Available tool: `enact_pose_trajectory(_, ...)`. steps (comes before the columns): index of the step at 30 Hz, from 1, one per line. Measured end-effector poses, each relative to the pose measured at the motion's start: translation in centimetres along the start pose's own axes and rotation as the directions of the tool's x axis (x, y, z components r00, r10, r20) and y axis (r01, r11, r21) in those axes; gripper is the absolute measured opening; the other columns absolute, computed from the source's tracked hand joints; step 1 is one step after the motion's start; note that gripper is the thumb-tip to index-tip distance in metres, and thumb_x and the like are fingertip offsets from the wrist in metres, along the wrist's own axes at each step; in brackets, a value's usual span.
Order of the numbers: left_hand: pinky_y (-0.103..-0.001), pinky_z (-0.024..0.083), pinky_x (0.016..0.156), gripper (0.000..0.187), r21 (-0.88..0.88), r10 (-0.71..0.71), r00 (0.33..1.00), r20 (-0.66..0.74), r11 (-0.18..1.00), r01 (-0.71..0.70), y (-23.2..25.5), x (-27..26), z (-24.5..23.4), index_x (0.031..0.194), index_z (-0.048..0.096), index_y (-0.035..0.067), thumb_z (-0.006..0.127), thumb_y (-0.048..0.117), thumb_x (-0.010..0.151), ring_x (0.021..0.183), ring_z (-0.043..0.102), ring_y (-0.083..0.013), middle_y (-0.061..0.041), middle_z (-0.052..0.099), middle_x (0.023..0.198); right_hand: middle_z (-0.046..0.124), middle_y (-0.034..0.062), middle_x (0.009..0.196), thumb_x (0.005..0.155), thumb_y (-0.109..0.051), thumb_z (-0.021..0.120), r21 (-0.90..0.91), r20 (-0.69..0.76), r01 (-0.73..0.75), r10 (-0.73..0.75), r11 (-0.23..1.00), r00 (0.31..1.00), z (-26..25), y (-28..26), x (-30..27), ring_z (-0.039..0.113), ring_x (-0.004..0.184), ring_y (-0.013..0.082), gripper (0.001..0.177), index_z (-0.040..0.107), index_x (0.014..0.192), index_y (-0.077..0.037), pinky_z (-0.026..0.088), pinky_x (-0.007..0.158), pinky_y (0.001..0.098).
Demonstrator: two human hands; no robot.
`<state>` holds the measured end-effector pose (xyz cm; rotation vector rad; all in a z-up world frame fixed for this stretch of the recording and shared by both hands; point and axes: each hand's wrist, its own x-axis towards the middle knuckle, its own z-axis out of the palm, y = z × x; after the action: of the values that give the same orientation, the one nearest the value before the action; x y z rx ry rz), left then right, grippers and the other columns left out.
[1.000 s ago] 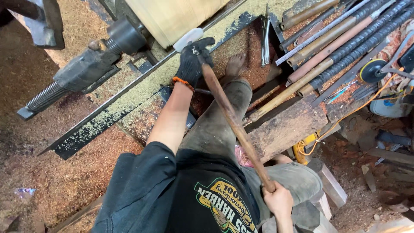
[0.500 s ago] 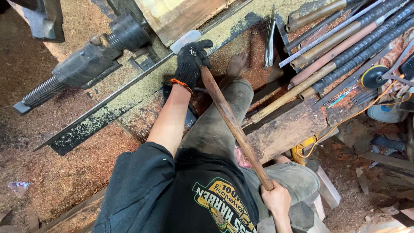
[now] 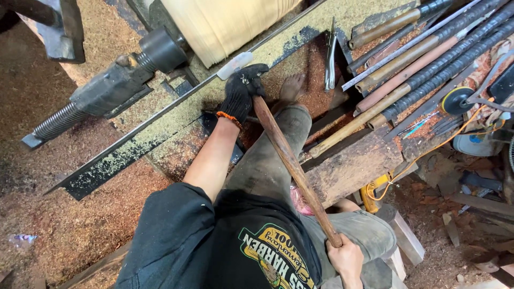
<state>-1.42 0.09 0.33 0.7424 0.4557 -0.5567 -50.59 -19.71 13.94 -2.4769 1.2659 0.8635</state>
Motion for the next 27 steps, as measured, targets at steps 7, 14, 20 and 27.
enact_pose_trajectory(7, -0.041, 0.052, 0.048, 0.031, -0.036, 0.040, 0.998, -0.047, 0.998, -0.042, -1.1, 1.1, -0.8, 0.108, 0.071, -0.009, 0.049, 0.012, 0.103, 0.053, 0.058, -0.0267, -0.013, 0.064, 0.069, 0.074, 0.0183, 0.079, 0.078, -0.041, 0.071, 0.031, -0.022, -0.006, 0.007, 0.999, 1.000, 0.9, 0.5, -0.1, 0.072, 0.085, 0.0411, 0.027, 0.077, 0.092, -0.019, 0.057, 0.078, 0.0494)
enact_pose_trajectory(14, -0.044, 0.054, 0.048, 0.039, -0.089, -0.040, 0.998, -0.044, 0.995, 0.036, 2.1, -2.5, 3.3, 0.109, 0.068, -0.007, 0.046, 0.022, 0.095, 0.051, 0.059, -0.0289, -0.013, 0.060, 0.063, 0.074, 0.0183, 0.076, 0.074, -0.041, 0.073, 0.112, -0.127, 0.042, -0.028, 0.993, 0.992, 2.3, 1.6, -0.2, 0.072, 0.080, 0.0411, 0.027, 0.077, 0.092, -0.022, 0.057, 0.073, 0.0495)
enact_pose_trajectory(20, -0.035, 0.047, 0.050, 0.034, 0.052, -0.015, 0.985, 0.170, 0.999, 0.006, 2.4, -2.7, 3.1, 0.112, 0.075, -0.007, 0.061, 0.019, 0.095, 0.055, 0.053, -0.0198, -0.005, 0.054, 0.064, 0.073, 0.0166, 0.074, 0.080, -0.039, 0.071, 0.175, -0.218, 0.095, -0.056, 0.980, 0.974, 3.8, 2.2, -0.1, 0.071, 0.077, 0.0402, 0.019, 0.074, 0.082, -0.019, 0.056, 0.071, 0.0506)
enact_pose_trajectory(27, -0.037, 0.048, 0.047, 0.030, 0.087, -0.070, 0.997, -0.025, 0.994, 0.072, 0.2, -1.6, 3.2, 0.105, 0.076, -0.004, 0.062, 0.019, 0.090, 0.051, 0.052, -0.0217, -0.004, 0.053, 0.059, 0.072, 0.0151, 0.073, 0.077, -0.041, 0.072, 0.113, -0.091, 0.128, -0.118, 0.985, 0.989, 5.2, 5.0, 2.3, 0.071, 0.076, 0.0394, 0.022, 0.072, 0.085, -0.020, 0.055, 0.068, 0.0517)
